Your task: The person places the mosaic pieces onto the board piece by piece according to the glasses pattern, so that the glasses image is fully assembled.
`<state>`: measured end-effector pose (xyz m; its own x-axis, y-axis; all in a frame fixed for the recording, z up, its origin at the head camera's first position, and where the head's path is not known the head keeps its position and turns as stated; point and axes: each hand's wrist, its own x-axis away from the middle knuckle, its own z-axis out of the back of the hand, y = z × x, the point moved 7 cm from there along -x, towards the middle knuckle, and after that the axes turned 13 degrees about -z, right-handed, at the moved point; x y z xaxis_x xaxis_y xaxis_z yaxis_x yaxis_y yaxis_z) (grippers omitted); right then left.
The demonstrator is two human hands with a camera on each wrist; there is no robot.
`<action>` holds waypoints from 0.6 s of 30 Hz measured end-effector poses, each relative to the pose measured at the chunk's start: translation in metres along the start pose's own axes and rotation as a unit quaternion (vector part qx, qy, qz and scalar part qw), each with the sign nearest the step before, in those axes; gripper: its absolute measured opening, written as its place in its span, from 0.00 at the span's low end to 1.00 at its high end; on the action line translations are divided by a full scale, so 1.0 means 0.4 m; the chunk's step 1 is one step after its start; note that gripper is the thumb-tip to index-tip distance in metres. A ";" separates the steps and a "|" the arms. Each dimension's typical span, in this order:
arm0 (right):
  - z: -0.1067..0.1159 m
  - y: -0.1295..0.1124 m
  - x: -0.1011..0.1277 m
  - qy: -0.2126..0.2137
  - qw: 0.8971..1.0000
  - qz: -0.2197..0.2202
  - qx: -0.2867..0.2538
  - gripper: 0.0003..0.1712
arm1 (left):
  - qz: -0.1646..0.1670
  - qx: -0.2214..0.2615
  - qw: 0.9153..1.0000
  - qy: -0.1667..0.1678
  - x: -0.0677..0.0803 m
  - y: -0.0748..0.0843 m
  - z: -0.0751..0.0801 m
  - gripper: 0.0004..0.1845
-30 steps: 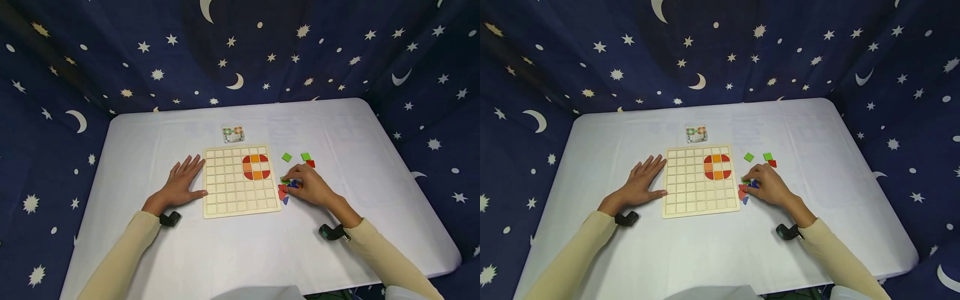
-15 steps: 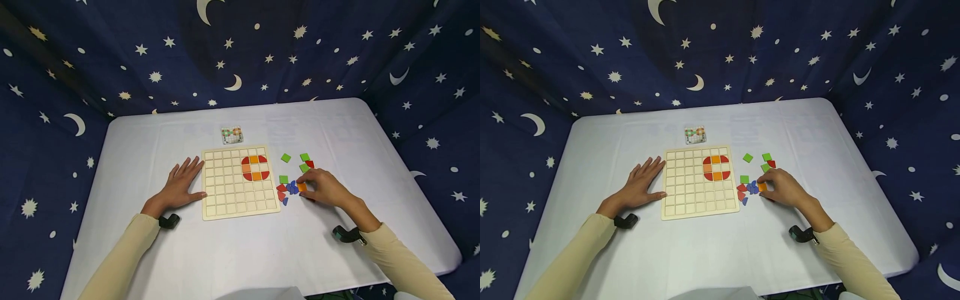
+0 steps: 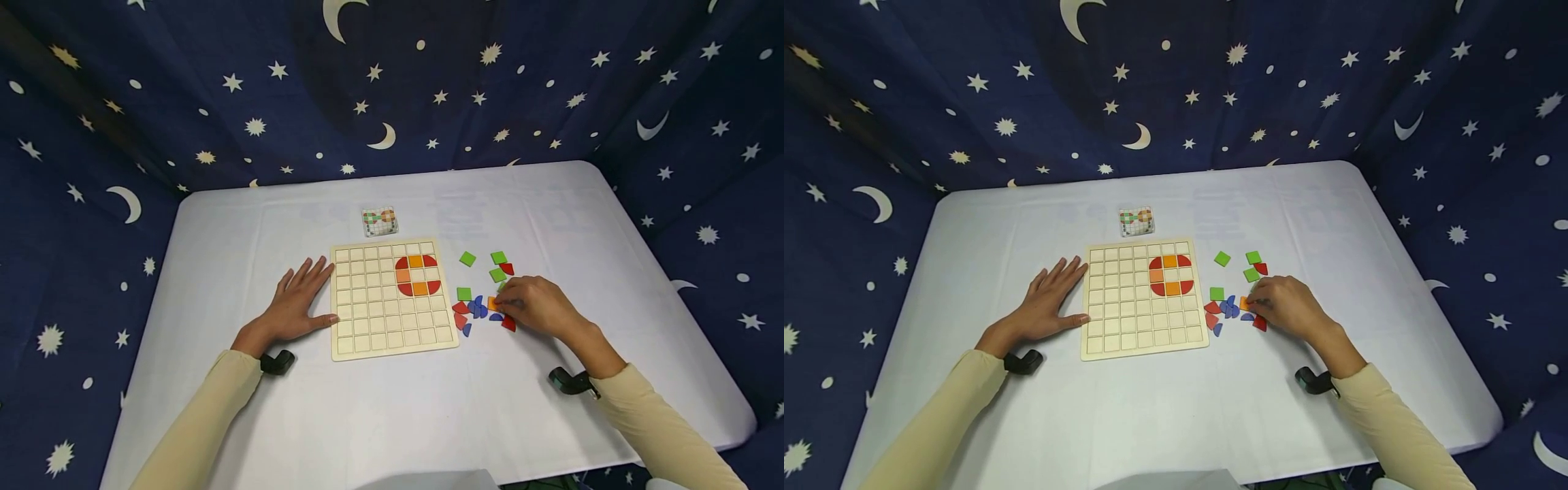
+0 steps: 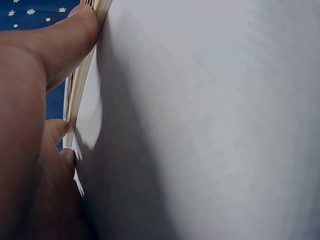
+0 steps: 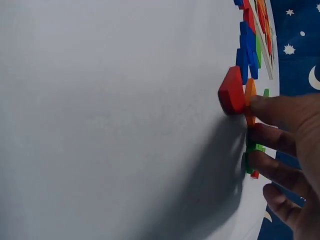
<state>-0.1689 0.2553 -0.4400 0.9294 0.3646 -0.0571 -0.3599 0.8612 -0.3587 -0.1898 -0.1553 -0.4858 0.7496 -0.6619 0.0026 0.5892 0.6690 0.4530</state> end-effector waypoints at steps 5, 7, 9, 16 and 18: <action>-0.003 0.009 0.000 0.028 1.000 0.003 0.012 0.11 | -0.003 0.001 1.000 0.001 0.002 0.003 0.002 0.55; -0.001 0.006 -0.002 0.039 0.999 0.010 0.013 0.11 | -0.002 0.001 1.000 0.000 0.002 0.004 0.004 0.55; 0.002 -0.002 -0.012 0.051 0.998 0.018 0.012 0.11 | 0.001 0.000 1.000 -0.002 0.002 0.006 0.007 0.55; -0.006 -0.071 -0.083 0.052 0.996 0.069 -0.025 0.11 | 0.003 0.002 1.000 -0.002 0.002 0.007 0.007 0.55; -0.016 -0.097 -0.107 0.049 0.995 0.083 -0.026 0.11 | 0.002 0.001 1.000 -0.001 0.002 0.009 0.008 0.55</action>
<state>-0.1941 0.2041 -0.4294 0.8616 0.4619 -0.2104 -0.5073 0.7711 -0.3847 -0.1881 -0.1544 -0.4811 0.7513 -0.6599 0.0059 0.5858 0.6709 0.4546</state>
